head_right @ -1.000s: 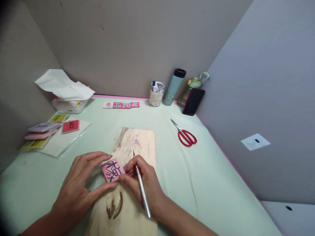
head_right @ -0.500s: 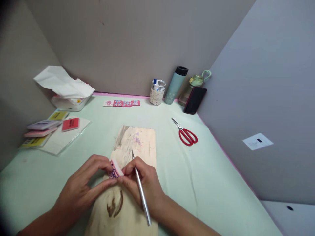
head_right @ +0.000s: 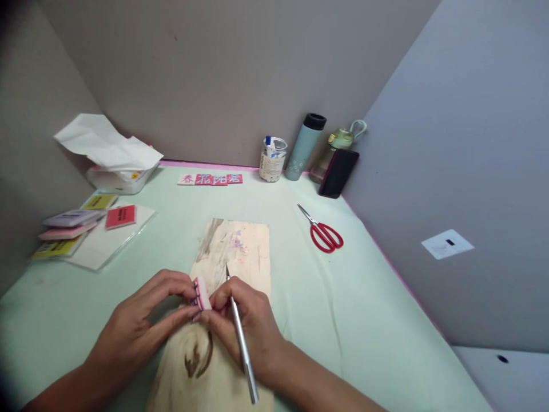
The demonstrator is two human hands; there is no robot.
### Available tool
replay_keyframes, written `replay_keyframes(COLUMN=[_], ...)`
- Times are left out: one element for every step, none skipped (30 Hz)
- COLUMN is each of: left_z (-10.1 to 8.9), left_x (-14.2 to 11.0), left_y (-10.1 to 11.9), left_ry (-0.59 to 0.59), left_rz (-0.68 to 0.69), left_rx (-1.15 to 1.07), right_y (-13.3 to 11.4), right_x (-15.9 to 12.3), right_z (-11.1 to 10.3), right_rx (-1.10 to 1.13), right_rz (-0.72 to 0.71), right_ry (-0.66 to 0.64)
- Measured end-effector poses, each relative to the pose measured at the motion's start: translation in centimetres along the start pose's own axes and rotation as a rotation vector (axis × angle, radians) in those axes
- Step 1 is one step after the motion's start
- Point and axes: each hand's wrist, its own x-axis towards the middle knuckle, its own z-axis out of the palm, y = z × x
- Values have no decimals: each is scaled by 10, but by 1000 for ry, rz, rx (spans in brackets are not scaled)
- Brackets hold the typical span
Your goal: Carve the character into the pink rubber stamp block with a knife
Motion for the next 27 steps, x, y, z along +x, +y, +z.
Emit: replay_keyframes(left_z=[0, 0, 1, 1, 2, 2, 2, 2, 2, 2, 2, 2, 2, 3, 4, 5, 6, 7, 8, 9, 10, 10, 10, 10, 10, 10, 11], left_x=[-1, -1, -2, -2, -2, -3, -3, -2, -2, -2, -2, -2, -2, -1, -1, -1, -1, -1, -1, -1, -2, -2, -3, -4, -4, -5, -5], left_y=[0, 1, 1, 1, 2, 2, 2, 2, 2, 2, 3, 3, 4, 5, 7, 8, 9, 10, 12, 13, 13, 14, 14, 13, 13, 12, 11], left_ry=[-2, 2, 7, 10, 14, 15, 15, 15, 16, 16, 18, 23, 31, 42, 57, 71, 82, 93, 107, 119, 129, 133, 133, 127, 117, 110, 112], left_rz=[5, 6, 15, 27, 42, 59, 73, 83, 88, 93, 101, 108, 121, 141, 166, 196, 230, 267, 300, 327, 354, 378, 396, 409, 418, 423, 426], left_rx=[12, 25, 38, 51, 62, 70, 76, 79, 83, 87, 93, 101, 115, 135, 164, 203, 248, 294, 336, 375, 408, 432, 449, 460, 466, 464, 458], right_y=[0, 0, 1, 1, 1, 1, 1, 0, 0, 0, 0, 0, -1, -1, -1, -1, -1, -1, -1, 0, 0, 1, 1, 1, 1, 1, 1], right_x=[0, 0, 0, 0, -1, -1, -1, -1, -1, -1, -1, -1, -1, -1, 0, 0, 0, 0, 0, -1, -1, -1, -1, -2, -2, -2, -2], right_z=[0, 0, 1, 1, 1, 1, 1, 1, 1, 1, 1, 1, 1, 1, 1, 1, 1, 2, 2, 2, 2, 2, 2, 2, 2, 2, 2], right_rx=[-4, -9, -12, -13, -12, -11, -9, -8, -8, -8, -10, -15, -21, -28, -35, -43, -51, -57, -60, -62, -62, -62, -65, -69, -74, -79, -81], right_rz=[-4, -5, -4, 1, 4, 8, 6, 4, 2, 2, 3, 3, 0, -6, -15, -23, -28, -32, -34, -32, -34, -35, -36, -37, -38, -39, -41], right_ry=[3, 6, 9, 11, 13, 12, 11, 9, 8, 7, 8, 7, 10, 12, 13, 12, 11, 12, 13, 11, 12, 11, 10, 10, 11, 14, 16])
